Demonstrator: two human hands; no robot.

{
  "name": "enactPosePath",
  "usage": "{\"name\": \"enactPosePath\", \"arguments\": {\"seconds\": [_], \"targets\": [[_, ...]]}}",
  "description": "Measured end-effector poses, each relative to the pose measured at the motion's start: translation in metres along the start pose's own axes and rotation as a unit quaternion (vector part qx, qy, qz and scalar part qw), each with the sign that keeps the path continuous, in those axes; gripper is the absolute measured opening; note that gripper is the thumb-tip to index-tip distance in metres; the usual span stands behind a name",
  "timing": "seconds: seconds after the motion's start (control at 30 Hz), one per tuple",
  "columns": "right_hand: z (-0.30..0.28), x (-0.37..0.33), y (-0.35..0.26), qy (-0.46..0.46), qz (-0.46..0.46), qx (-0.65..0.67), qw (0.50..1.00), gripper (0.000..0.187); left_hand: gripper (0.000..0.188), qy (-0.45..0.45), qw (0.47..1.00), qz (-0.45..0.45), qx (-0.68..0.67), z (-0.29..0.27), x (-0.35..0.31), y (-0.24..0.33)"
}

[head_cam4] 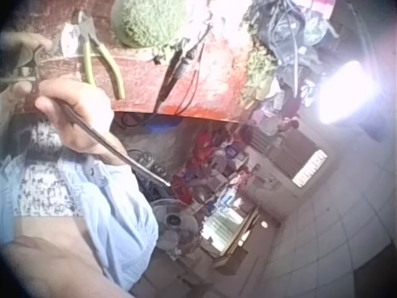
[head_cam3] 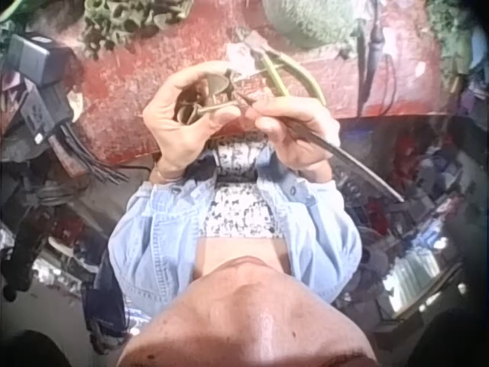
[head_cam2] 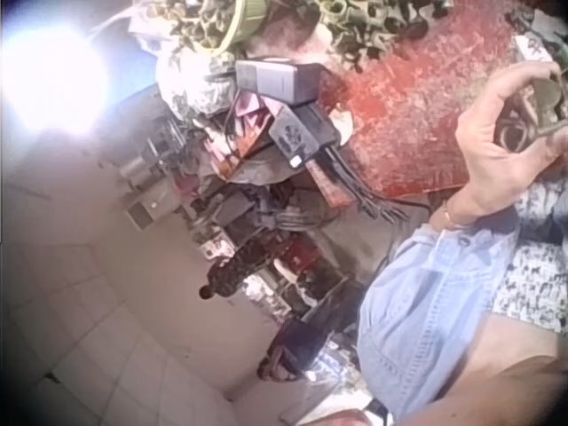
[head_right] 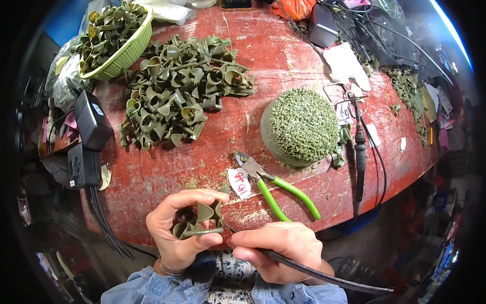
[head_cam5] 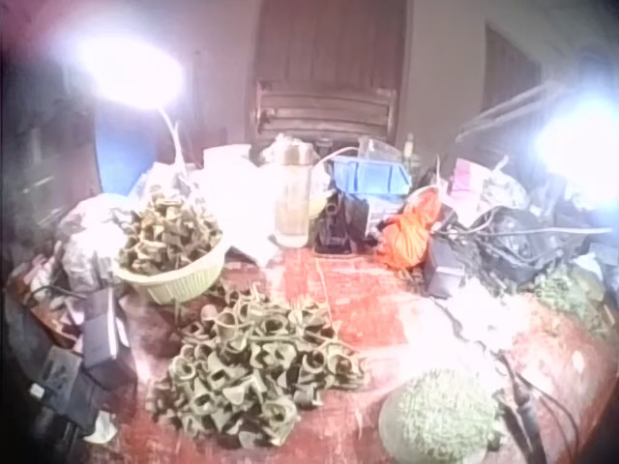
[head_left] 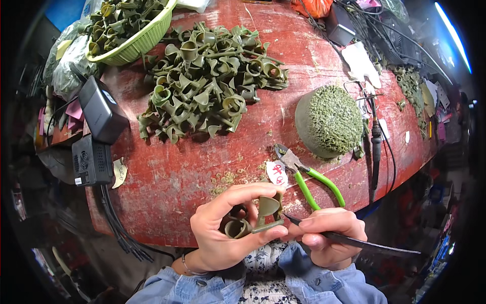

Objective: The recorder is assembling small plastic foliage pieces by inserting green plastic rings onto dark stem-like components.

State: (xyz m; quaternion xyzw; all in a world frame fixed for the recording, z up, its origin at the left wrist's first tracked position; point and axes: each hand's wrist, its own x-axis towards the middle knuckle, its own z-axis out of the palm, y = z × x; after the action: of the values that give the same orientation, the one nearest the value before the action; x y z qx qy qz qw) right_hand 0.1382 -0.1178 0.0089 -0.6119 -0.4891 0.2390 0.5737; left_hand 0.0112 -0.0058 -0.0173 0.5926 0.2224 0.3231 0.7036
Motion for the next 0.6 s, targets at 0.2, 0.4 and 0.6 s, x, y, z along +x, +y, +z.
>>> {"name": "enactPosePath", "arguments": {"seconds": [0.2,0.4,0.6], "targets": [[0.000,0.004,0.006,0.018,-0.027,0.043,0.999,0.018,0.041,-0.003,1.000,0.010,0.012,0.001,0.001,-0.002],[0.000,0.005,0.007,0.009,-0.032,0.048,0.998,0.017,0.041,-0.008,1.000,-0.003,0.004,0.001,0.001,0.000],[-0.009,0.006,0.002,-0.090,-0.116,-0.038,0.988,0.033,0.040,-0.007,0.999,-0.043,0.027,-0.002,0.000,0.005]]}}
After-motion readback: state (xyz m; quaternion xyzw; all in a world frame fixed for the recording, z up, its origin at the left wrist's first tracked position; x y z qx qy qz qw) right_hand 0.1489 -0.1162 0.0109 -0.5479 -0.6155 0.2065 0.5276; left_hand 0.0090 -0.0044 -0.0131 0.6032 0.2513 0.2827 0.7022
